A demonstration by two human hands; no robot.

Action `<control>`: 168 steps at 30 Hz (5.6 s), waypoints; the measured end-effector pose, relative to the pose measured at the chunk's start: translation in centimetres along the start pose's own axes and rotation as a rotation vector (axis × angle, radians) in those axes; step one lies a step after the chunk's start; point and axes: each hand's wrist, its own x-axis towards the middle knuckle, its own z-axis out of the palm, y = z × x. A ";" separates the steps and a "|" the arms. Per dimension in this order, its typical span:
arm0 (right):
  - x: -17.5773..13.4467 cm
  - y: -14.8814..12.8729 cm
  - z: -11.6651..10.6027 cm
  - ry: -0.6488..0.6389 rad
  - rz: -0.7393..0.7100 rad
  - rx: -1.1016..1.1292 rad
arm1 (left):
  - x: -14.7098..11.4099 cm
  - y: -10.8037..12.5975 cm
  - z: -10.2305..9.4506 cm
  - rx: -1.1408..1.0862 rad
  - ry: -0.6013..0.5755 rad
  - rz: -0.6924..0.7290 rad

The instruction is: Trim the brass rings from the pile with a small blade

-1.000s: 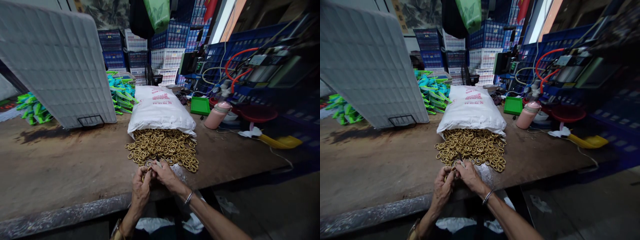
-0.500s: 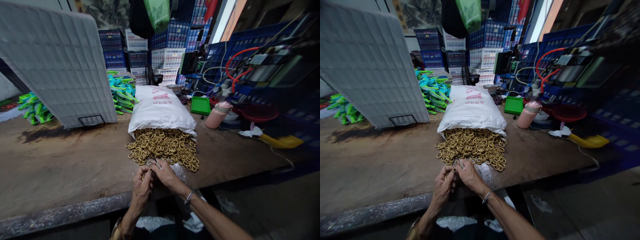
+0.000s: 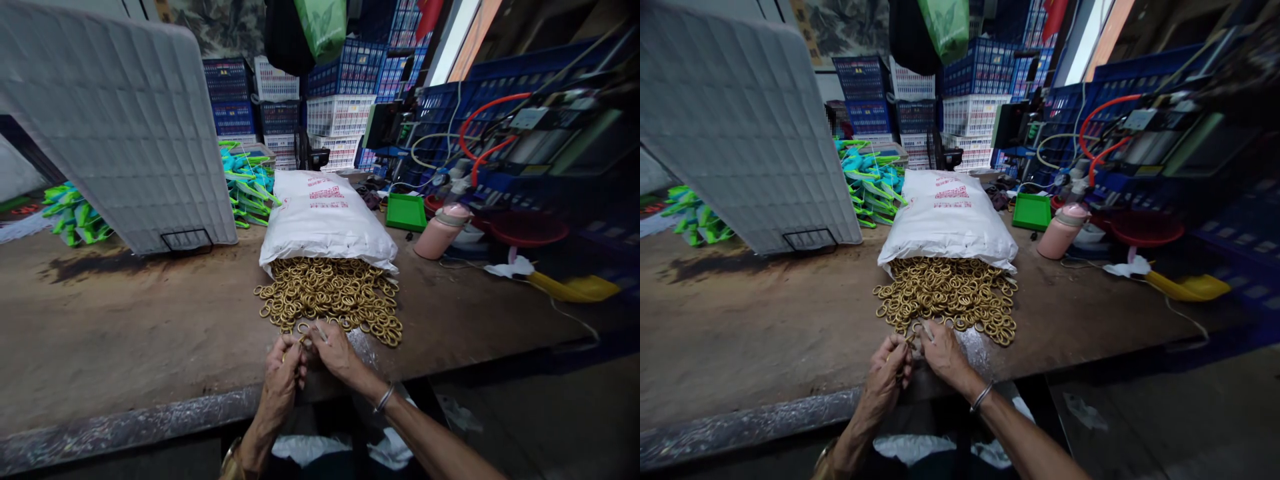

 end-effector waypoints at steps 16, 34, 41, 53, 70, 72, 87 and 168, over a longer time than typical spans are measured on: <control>-0.7 1.4 -1.2 -0.169 -0.097 -0.603 | -1.0 0.4 -0.2 0.086 -0.017 0.081; -0.5 -1.4 0.6 -0.078 0.054 0.278 | -0.2 0.0 -0.8 -0.235 0.029 -0.071; -0.8 -1.6 0.0 -0.041 -0.134 0.012 | -0.5 0.3 -0.9 -0.242 0.004 -0.039; -0.3 -1.9 0.3 -0.075 -0.003 0.130 | -0.2 -0.4 -1.1 0.196 0.100 0.152; -0.6 -0.7 -0.1 -0.013 -0.015 -0.105 | -0.4 -0.1 -0.2 -0.020 0.044 -0.039; -0.9 -0.4 -0.3 -0.050 -0.091 -0.255 | -0.3 0.0 -0.3 0.008 0.066 -0.024; -1.1 0.2 -0.3 -0.188 -0.074 -0.701 | -1.2 0.4 -0.4 0.144 0.074 0.057; -0.8 -0.5 0.1 -0.026 -0.059 -0.204 | -0.3 0.6 -0.8 -0.069 0.032 -0.044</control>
